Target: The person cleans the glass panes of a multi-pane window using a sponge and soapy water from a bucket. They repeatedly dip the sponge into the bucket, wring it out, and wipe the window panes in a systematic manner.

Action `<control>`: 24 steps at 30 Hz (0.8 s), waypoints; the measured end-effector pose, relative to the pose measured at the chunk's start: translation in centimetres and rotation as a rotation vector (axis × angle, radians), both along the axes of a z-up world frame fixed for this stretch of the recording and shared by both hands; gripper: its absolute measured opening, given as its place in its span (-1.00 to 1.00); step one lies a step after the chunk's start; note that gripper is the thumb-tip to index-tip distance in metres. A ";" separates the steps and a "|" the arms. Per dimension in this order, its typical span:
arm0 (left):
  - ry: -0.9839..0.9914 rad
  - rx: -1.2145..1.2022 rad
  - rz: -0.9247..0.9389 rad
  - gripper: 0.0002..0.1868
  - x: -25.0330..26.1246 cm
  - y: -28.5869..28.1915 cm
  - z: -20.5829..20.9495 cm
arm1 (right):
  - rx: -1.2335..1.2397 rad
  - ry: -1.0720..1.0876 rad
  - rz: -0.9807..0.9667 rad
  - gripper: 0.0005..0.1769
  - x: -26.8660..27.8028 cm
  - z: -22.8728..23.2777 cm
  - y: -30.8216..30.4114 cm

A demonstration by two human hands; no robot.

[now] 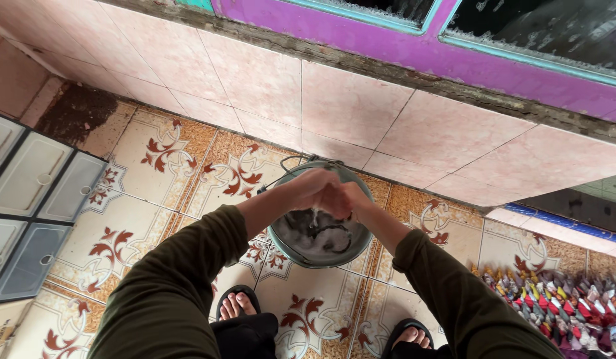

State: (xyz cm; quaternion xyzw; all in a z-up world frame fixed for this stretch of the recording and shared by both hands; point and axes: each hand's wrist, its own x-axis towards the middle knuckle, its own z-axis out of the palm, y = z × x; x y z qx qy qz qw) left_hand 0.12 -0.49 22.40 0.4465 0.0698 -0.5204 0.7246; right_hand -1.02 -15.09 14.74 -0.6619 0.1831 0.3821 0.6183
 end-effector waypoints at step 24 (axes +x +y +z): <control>-0.154 0.765 0.038 -0.73 0.5 0.6 -22.4 | 0.150 -0.057 -0.218 -0.51 -1.2 2.2 0.1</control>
